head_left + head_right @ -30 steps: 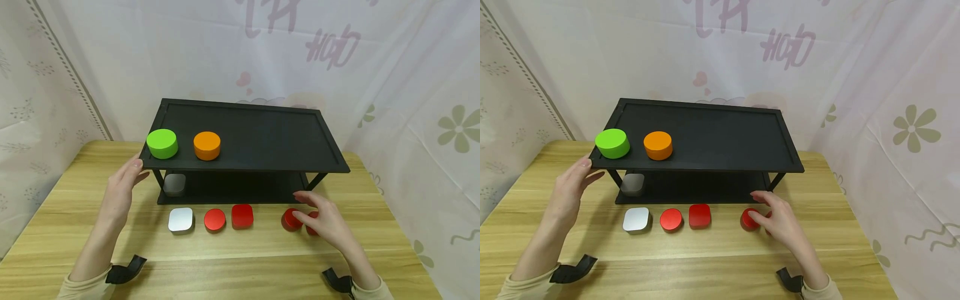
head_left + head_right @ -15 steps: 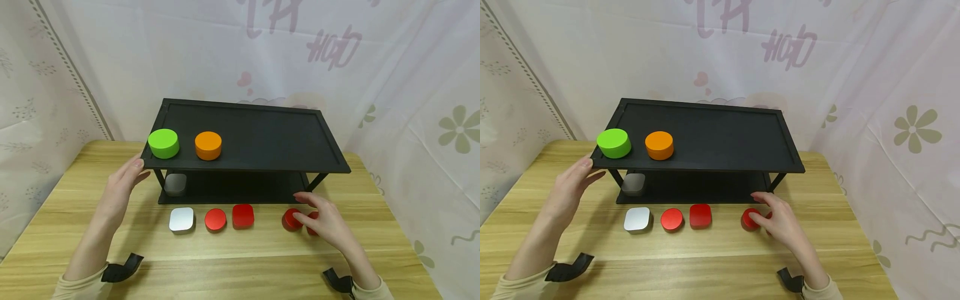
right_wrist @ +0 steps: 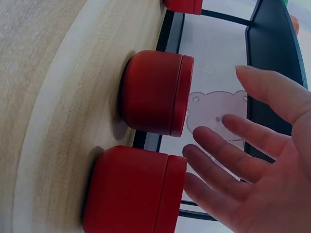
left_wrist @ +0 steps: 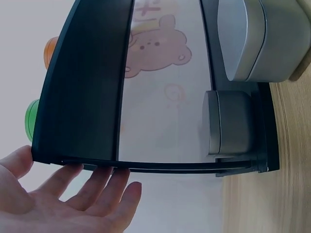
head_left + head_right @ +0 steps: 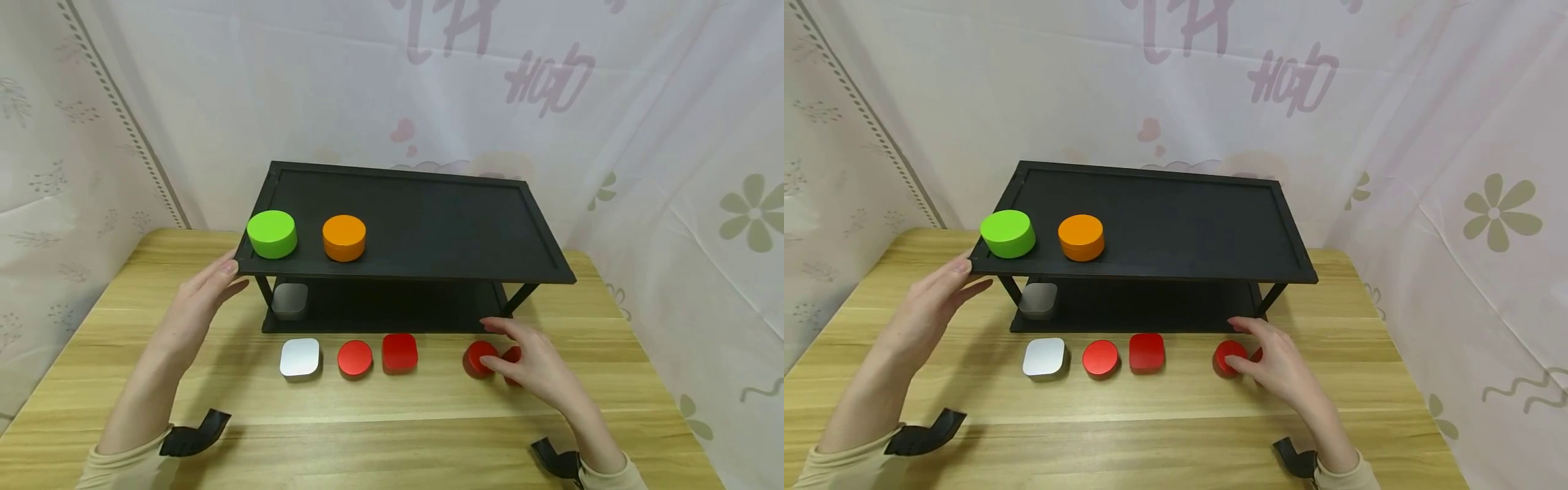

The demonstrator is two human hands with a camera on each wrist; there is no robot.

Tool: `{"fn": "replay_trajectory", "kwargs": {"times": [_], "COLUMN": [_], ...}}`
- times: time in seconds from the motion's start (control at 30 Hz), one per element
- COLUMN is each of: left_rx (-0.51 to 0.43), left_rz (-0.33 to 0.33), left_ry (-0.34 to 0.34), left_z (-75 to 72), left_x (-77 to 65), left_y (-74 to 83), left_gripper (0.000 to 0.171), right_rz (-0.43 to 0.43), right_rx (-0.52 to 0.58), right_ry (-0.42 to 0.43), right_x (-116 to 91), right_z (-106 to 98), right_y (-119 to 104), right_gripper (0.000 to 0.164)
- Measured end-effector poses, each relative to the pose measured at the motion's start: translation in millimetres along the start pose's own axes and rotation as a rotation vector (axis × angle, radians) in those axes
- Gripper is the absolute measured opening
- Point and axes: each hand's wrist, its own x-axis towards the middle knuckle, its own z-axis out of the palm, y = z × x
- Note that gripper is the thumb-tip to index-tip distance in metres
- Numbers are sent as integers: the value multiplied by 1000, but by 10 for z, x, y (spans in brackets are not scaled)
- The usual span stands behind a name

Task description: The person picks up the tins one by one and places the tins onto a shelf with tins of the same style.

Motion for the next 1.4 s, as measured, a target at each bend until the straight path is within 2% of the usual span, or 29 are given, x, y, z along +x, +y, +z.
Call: {"fn": "replay_trajectory", "kwargs": {"times": [0.23,0.47,0.7,1.0,1.4], "left_rx": [-2,-3,-51,-28,-62], "left_rz": [5,24,39,39,67], "left_ry": [-19,-55,-78,-96,-90], "left_z": [8,4,-4,-29,-13], "left_x": [15,25,28,9,5], "left_y": [-5,1,-10,-15,-11], "left_gripper": [46,47,46,46,45], "right_rz": [19,14,17,-64,-54], "right_rx": [24,-31,-58,-172,-198], "right_ry": [-63,-115,-145,-109,-119], "right_x": [12,13,14,21,51], "right_z": [9,28,39,99,148], "right_y": [29,66,77,124,140], "right_gripper": [64,70,69,72,69]}}
